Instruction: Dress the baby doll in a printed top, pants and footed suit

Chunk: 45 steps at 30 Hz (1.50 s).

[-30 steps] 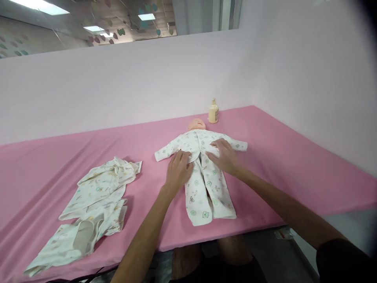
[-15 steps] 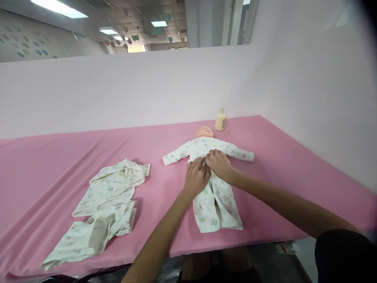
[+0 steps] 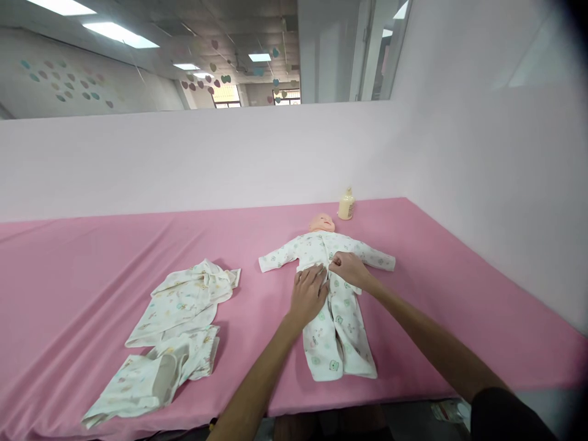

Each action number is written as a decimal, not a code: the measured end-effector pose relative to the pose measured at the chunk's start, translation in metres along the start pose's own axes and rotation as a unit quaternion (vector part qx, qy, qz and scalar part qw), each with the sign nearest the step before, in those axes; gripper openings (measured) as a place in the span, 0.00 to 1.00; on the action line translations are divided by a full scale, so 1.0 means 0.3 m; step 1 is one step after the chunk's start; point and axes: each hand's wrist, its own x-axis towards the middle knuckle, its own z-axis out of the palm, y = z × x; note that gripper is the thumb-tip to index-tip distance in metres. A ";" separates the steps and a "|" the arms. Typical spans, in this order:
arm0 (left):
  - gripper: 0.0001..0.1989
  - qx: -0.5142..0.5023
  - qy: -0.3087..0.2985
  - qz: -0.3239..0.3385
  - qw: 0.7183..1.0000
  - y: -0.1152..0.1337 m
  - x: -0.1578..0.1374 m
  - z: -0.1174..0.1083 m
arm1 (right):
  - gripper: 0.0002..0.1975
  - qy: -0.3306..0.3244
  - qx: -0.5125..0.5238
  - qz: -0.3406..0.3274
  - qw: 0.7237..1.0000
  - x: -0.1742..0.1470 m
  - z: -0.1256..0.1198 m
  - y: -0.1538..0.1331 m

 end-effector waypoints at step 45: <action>0.12 -0.045 -0.186 -0.124 0.974 -0.086 0.391 -0.149 | 0.10 0.037 -0.140 -0.039 0.989 0.132 -0.062 -0.055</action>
